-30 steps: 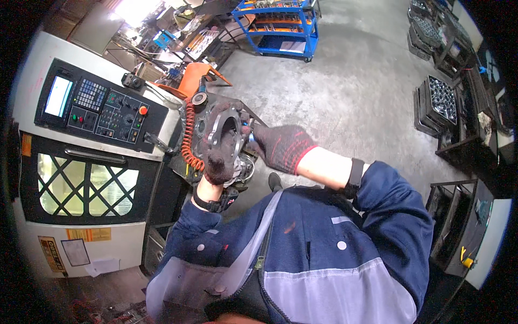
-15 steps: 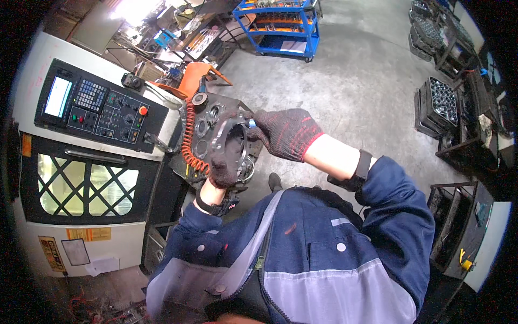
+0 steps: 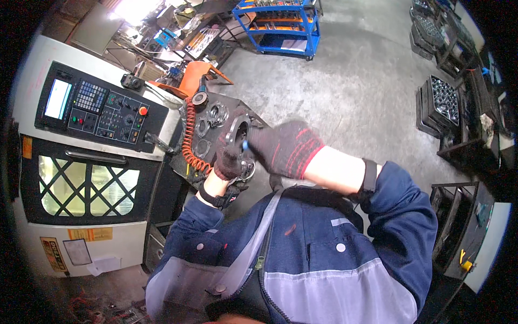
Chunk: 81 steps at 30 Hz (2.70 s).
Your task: The person uses a handheld deburring tool to smooth the edges of several metal flanges. They pick up each part from a stack, rotate it to access different edges, and scrape the tool along the perimeter before placing the part back down.
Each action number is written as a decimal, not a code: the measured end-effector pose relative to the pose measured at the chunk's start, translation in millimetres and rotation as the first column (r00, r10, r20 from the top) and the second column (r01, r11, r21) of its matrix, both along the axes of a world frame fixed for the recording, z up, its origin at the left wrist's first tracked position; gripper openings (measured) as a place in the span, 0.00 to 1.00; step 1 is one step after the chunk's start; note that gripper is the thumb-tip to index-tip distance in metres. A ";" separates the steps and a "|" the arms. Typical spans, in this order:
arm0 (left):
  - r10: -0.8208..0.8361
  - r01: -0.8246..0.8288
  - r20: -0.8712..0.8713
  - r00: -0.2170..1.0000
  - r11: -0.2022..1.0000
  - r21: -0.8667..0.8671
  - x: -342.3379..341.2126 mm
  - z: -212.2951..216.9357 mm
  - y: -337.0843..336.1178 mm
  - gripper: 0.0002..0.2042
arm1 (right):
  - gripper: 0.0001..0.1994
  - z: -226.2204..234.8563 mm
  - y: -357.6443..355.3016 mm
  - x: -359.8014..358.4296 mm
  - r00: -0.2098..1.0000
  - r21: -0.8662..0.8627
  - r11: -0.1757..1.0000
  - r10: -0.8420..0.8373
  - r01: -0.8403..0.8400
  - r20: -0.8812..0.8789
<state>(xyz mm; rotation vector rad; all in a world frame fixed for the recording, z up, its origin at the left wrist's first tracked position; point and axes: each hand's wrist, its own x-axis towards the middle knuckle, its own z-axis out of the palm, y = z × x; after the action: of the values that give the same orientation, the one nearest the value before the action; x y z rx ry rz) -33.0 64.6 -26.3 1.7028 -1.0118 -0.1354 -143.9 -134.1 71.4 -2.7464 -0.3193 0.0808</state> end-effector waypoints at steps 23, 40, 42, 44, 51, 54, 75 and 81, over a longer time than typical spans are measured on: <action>-0.048 0.036 -0.118 0.992 0.994 -0.101 -3.4 12.9 -10.5 0.57 | 0.14 4.0 -22.8 20.7 0.995 0.059 0.993 -0.100 0.099 0.011; -0.053 0.036 -0.168 0.984 0.994 -0.104 0.9 3.1 -3.9 0.57 | 0.17 -0.7 -6.2 5.2 1.000 0.041 0.999 -0.029 0.029 0.002; -0.061 0.045 -0.134 0.989 0.992 -0.122 -2.4 4.1 -1.1 0.57 | 0.17 -2.1 -17.2 15.6 0.996 0.093 0.992 -0.085 0.086 -0.015; -0.104 0.073 -0.189 0.976 0.984 -0.164 -6.5 9.9 -2.9 0.57 | 0.17 -5.8 -18.6 15.5 0.987 0.142 0.976 -0.157 0.162 -0.045; -0.101 -0.092 -0.534 0.840 0.942 -0.323 -17.2 39.9 -12.8 0.57 | 0.20 -49.7 22.0 -3.5 0.997 0.270 0.960 -0.064 0.070 -0.031; -0.119 -0.045 -0.474 0.872 0.946 -0.321 -2.1 25.5 -9.8 0.59 | 0.20 -27.0 22.4 -8.4 0.998 0.155 0.987 0.057 -0.051 -0.039; -0.096 0.042 -0.351 0.931 0.986 -0.159 -6.8 19.9 -4.9 0.59 | 0.15 -12.2 16.0 -15.9 0.999 0.111 0.993 0.036 -0.032 -0.035; -0.023 0.012 -0.169 0.985 0.998 -0.066 -4.5 -2.5 4.9 0.57 | 0.19 6.1 -14.2 8.2 0.994 0.147 0.984 -0.103 0.097 0.028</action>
<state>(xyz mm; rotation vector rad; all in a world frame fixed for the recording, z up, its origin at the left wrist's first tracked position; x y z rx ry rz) -37.5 69.5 -28.8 1.5954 -0.8954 -0.2523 -135.7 -148.3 77.5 -2.6165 -0.1882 -0.0175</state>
